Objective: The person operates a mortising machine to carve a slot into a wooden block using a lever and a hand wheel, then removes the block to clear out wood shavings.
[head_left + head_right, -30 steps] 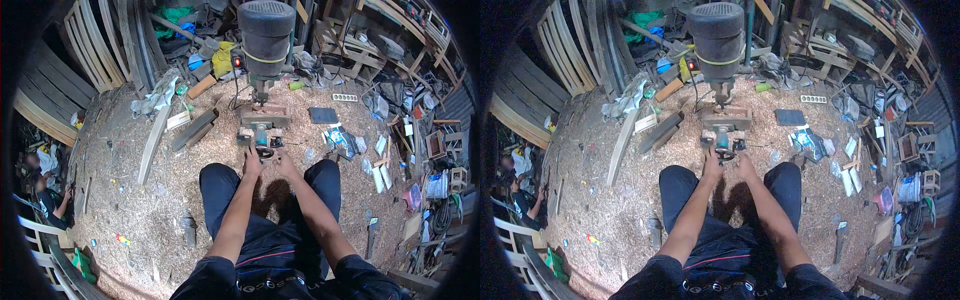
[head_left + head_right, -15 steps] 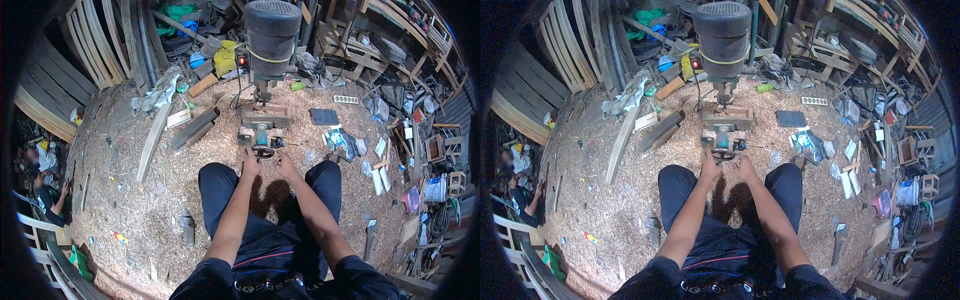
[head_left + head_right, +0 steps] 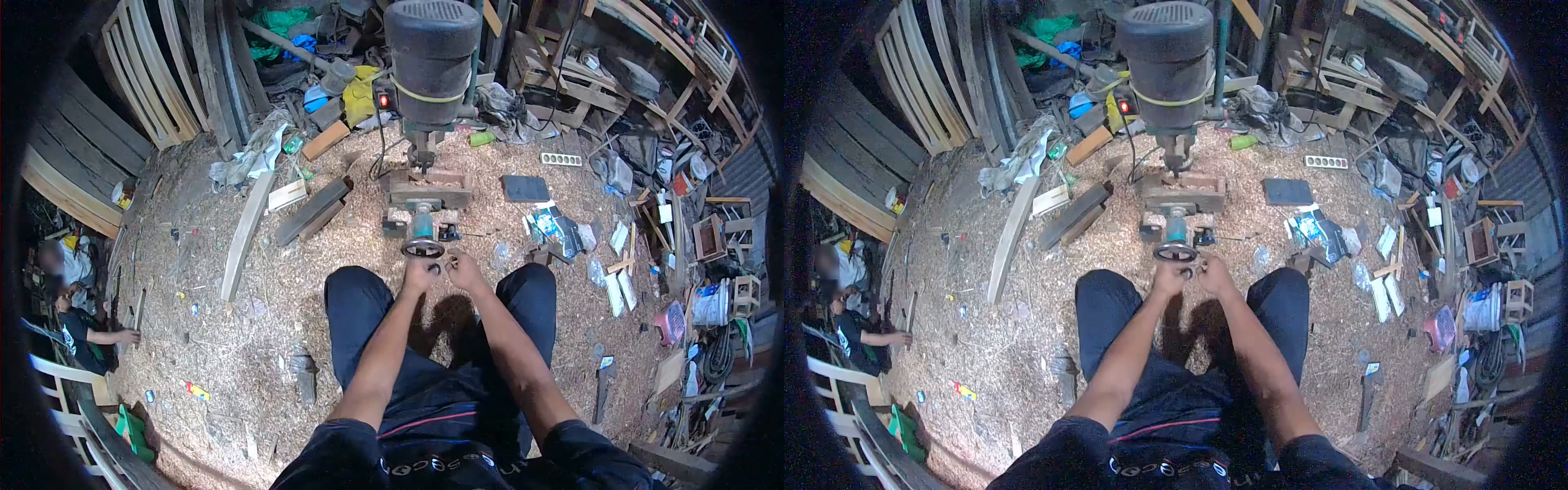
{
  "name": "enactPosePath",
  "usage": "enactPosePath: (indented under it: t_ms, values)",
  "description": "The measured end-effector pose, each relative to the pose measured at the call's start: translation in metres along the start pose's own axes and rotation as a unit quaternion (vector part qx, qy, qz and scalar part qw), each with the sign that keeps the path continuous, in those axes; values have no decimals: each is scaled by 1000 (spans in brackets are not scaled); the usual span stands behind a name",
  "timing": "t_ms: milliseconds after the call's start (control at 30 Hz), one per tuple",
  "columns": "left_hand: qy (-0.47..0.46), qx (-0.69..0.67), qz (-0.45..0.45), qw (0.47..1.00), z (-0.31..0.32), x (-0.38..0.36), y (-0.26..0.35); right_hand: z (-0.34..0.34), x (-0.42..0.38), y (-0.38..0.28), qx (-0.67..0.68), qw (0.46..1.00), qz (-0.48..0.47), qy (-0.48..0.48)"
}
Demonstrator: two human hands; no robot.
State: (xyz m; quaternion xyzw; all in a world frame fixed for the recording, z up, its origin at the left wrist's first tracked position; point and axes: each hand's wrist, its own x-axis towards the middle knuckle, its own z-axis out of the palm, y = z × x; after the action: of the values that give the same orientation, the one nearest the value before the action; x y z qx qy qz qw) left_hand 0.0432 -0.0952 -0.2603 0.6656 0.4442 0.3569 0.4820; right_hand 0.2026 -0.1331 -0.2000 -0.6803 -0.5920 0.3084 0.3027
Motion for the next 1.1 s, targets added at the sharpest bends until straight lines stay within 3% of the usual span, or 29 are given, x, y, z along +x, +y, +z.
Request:
enactPosePath:
  t_ms: [33,100,400,533,633,700,867,1000,1100]
  values:
    - [26,88,10,996,10,4,0,-3,2,-2,-1,1000,-3,13]
    - [-35,181,-36,982,24,10,3,-7,1,2,24,999,19,26]
    - [-5,178,16,984,33,6,4,-13,0,18,-11,997,20,71]
    - [110,227,-110,961,-17,4,107,-31,9,-34,49,980,-67,181]
    - [271,112,67,954,-55,31,163,-67,28,-102,58,943,-173,278]
    - [314,129,209,917,-84,57,233,-105,40,-163,93,932,-188,295]
    - [378,150,383,829,-135,119,367,-193,84,-276,99,876,-294,368]
    - [397,160,456,780,-161,162,434,-238,114,-331,85,833,-347,422]
    - [405,193,456,769,-176,196,464,-267,140,-356,89,818,-364,437]
